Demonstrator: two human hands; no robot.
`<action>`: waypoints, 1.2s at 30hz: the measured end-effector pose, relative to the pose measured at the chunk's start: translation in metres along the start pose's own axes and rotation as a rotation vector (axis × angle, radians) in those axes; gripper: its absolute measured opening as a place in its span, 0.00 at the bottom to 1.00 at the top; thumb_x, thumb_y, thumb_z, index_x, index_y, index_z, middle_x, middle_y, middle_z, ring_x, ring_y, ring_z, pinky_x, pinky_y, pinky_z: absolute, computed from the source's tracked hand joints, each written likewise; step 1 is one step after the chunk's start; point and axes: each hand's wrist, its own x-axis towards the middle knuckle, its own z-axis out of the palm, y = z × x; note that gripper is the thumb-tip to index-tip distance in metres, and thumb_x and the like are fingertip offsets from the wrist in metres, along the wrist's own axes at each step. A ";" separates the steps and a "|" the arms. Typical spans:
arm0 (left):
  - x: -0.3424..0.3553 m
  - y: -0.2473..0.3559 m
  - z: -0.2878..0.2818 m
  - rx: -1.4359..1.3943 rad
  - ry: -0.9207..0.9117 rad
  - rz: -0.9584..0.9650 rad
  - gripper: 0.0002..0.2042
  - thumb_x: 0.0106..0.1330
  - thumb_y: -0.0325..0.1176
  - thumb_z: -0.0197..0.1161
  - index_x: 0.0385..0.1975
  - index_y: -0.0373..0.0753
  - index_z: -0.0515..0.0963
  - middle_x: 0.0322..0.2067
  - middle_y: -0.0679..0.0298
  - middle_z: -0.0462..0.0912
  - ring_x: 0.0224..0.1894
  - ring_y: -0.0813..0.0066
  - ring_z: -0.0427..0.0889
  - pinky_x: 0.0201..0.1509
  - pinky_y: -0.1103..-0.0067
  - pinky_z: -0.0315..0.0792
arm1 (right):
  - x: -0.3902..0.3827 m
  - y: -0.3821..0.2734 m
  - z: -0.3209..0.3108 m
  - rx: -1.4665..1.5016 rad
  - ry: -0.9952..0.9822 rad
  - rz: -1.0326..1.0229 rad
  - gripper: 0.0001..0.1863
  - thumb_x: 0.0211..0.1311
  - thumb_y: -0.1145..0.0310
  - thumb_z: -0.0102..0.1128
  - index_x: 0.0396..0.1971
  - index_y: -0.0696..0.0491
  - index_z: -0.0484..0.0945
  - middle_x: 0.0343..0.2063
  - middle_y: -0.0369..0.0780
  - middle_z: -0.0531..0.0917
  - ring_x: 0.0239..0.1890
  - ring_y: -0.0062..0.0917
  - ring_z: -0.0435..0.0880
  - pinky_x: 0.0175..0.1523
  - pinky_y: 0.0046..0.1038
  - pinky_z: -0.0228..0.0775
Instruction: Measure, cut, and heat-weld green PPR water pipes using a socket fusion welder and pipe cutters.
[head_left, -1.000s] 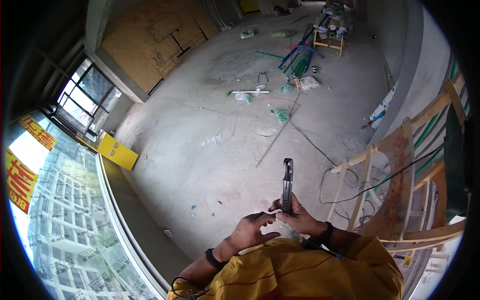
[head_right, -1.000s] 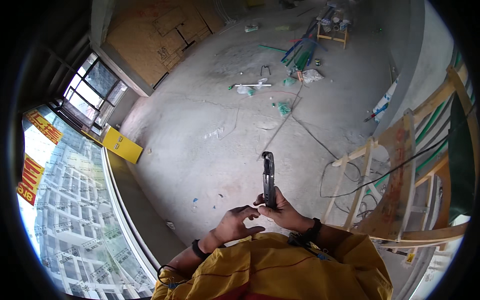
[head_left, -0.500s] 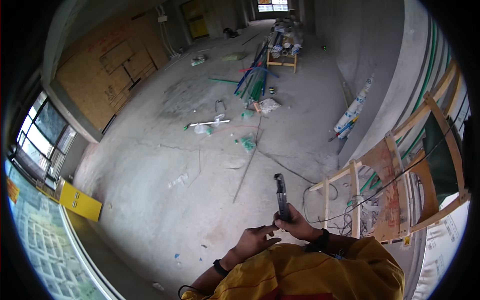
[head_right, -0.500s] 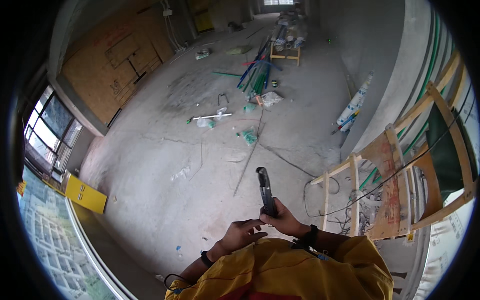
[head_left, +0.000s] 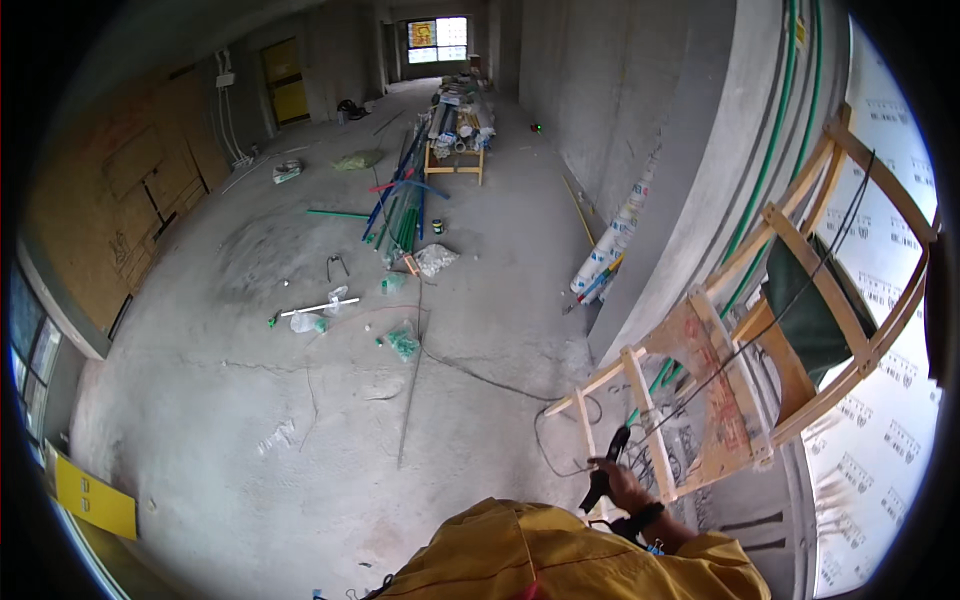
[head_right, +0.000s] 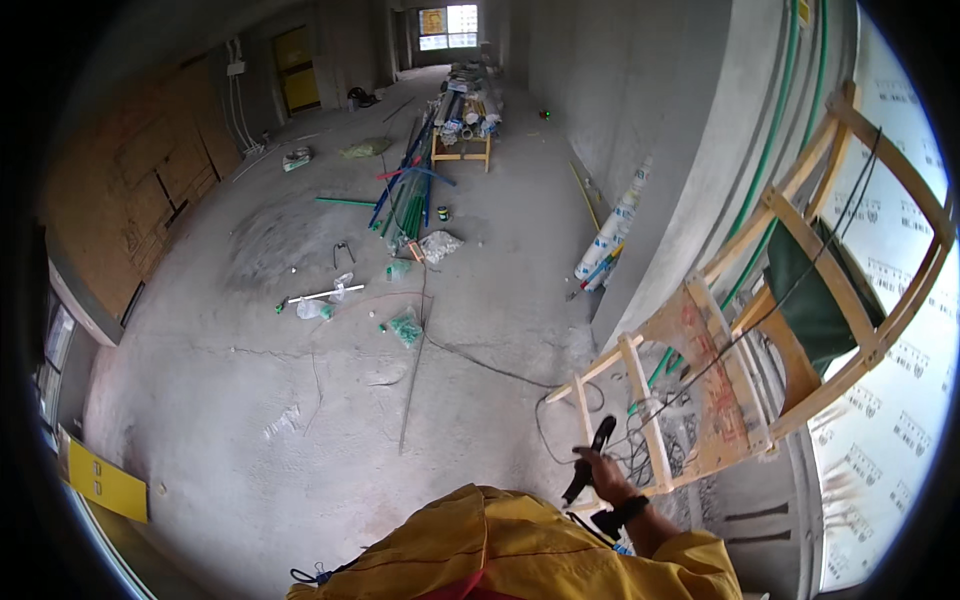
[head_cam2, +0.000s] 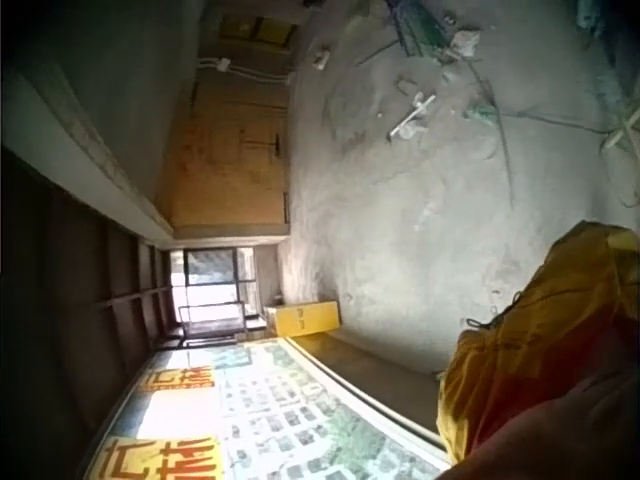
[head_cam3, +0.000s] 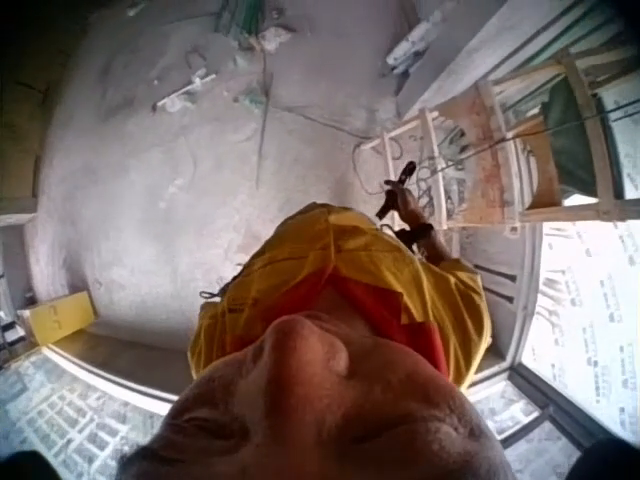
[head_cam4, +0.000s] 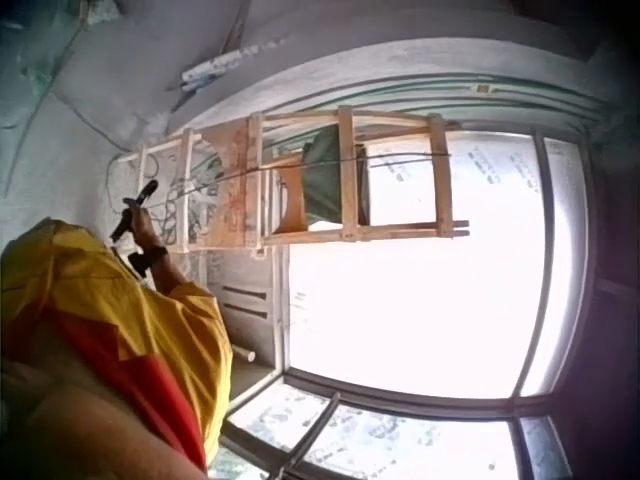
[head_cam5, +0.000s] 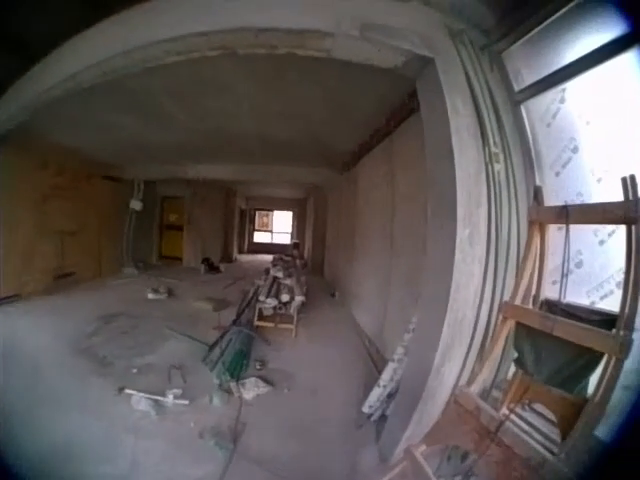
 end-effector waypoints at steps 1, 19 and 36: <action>0.007 0.017 -0.003 -0.086 0.037 0.000 0.14 0.58 0.39 0.64 0.41 0.40 0.80 0.31 0.56 0.85 0.32 0.68 0.86 0.32 0.72 0.78 | -0.030 0.013 0.002 -0.081 -0.134 0.152 0.20 0.60 0.79 0.52 0.54 0.59 0.69 0.25 0.44 0.80 0.24 0.34 0.81 0.30 0.31 0.74; 0.012 0.088 -0.060 -1.194 0.394 -0.080 0.15 0.59 0.40 0.65 0.39 0.35 0.80 0.27 0.57 0.85 0.24 0.72 0.84 0.29 0.76 0.77 | 0.029 0.083 -0.002 0.585 -0.167 0.715 0.11 0.66 0.66 0.54 0.37 0.61 0.74 0.34 0.45 0.82 0.39 0.34 0.84 0.47 0.36 0.81; -0.042 0.138 -0.311 -0.757 0.416 0.264 0.16 0.63 0.35 0.64 0.48 0.37 0.76 0.31 0.61 0.85 0.31 0.74 0.84 0.36 0.77 0.77 | 0.190 -0.109 0.005 1.116 -0.157 0.575 0.19 0.64 0.59 0.62 0.42 0.61 0.76 0.32 0.37 0.80 0.35 0.23 0.81 0.39 0.27 0.78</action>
